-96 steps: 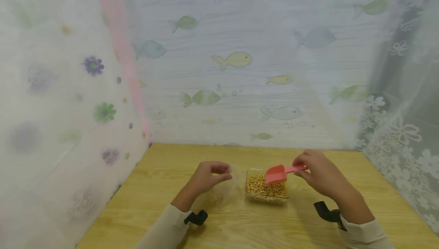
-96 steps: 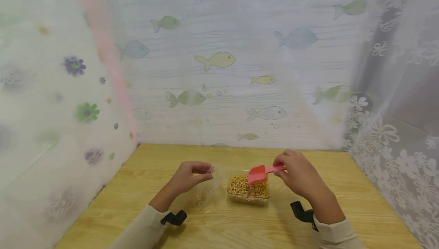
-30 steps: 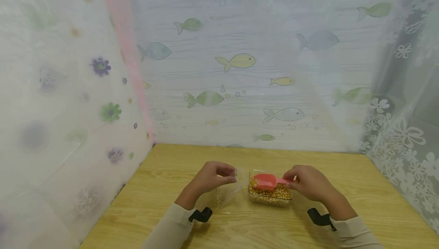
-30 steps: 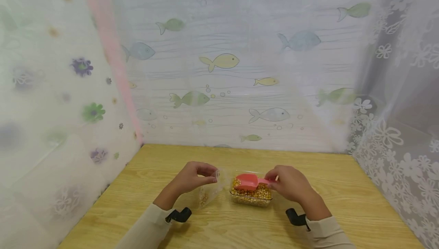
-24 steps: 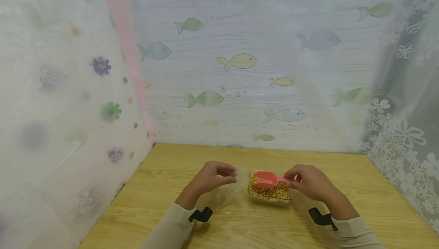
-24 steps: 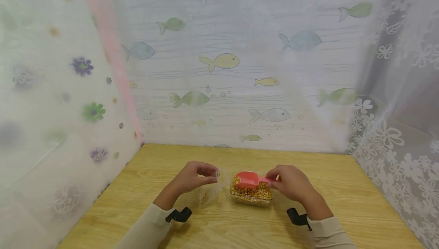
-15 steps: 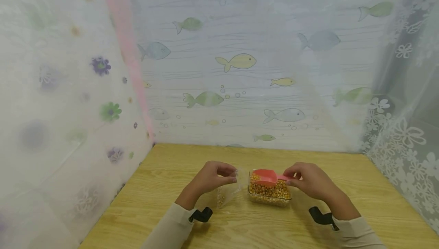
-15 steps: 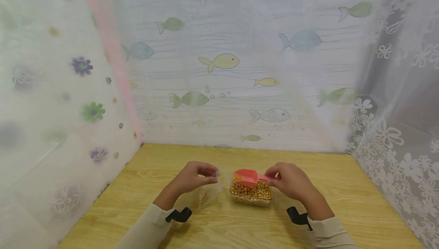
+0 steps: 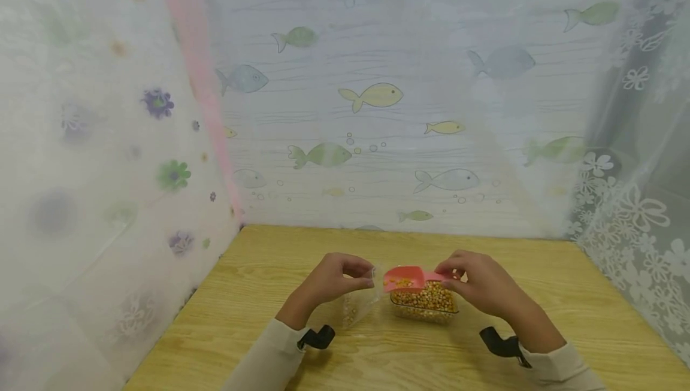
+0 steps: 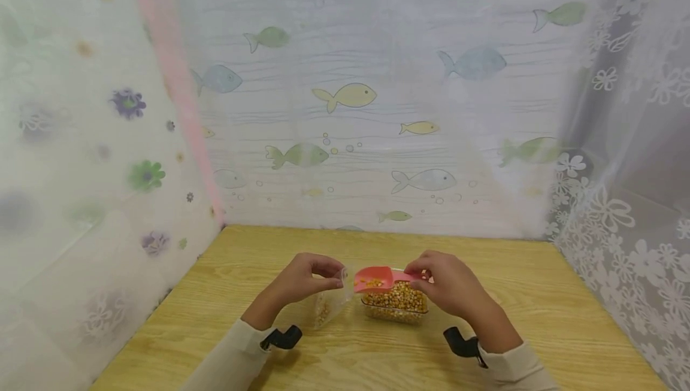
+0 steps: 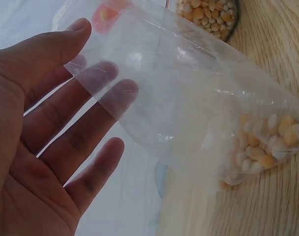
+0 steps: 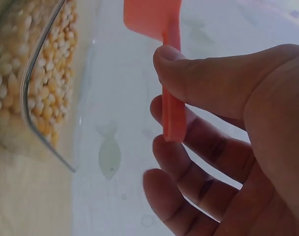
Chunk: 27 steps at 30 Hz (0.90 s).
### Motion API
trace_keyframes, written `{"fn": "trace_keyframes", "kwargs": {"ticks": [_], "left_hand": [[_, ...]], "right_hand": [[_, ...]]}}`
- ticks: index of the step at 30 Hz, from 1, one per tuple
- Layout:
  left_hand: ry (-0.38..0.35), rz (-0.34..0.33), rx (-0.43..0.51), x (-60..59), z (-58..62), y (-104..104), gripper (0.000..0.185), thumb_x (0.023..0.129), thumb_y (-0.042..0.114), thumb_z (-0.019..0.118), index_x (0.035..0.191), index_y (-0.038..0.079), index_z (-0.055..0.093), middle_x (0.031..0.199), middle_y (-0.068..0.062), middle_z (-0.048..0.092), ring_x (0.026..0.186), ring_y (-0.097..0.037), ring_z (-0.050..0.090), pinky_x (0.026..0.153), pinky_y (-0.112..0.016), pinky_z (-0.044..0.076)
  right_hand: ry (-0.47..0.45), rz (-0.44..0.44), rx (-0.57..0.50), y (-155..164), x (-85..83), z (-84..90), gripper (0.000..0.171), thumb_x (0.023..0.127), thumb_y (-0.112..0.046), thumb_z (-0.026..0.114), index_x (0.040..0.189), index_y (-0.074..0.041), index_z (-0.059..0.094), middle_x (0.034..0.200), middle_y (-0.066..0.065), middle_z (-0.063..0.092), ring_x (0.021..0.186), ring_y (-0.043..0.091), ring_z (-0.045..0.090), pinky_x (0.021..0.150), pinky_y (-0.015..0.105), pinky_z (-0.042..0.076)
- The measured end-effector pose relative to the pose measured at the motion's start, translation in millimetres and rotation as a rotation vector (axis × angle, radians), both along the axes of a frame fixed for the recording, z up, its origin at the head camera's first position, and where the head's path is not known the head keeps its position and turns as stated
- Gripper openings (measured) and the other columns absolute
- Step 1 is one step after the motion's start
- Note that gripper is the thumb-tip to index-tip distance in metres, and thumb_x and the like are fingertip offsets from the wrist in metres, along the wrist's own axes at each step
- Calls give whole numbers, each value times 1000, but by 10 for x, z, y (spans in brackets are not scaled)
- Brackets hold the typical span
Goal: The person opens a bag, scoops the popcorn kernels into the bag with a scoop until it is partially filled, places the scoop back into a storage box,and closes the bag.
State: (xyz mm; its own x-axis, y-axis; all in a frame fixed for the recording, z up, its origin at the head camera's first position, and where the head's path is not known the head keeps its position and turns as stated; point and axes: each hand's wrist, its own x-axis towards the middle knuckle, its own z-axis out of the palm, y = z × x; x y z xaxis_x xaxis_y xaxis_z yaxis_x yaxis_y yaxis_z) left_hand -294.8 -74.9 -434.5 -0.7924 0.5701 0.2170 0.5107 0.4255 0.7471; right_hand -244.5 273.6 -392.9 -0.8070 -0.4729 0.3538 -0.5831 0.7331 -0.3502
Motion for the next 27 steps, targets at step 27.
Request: {"fn": "trace_keyframes", "kwargs": {"ticks": [27], "left_hand": [[3, -51, -1, 6, -22, 19, 34, 94, 40, 78, 124, 23, 76, 109, 11, 76, 98, -3, 71, 88, -27, 58]], "right_hand": [[330, -41, -44, -315, 103, -17, 22, 83, -10, 88, 100, -20, 78, 100, -7, 64, 92, 12, 53, 75, 34, 51]]}}
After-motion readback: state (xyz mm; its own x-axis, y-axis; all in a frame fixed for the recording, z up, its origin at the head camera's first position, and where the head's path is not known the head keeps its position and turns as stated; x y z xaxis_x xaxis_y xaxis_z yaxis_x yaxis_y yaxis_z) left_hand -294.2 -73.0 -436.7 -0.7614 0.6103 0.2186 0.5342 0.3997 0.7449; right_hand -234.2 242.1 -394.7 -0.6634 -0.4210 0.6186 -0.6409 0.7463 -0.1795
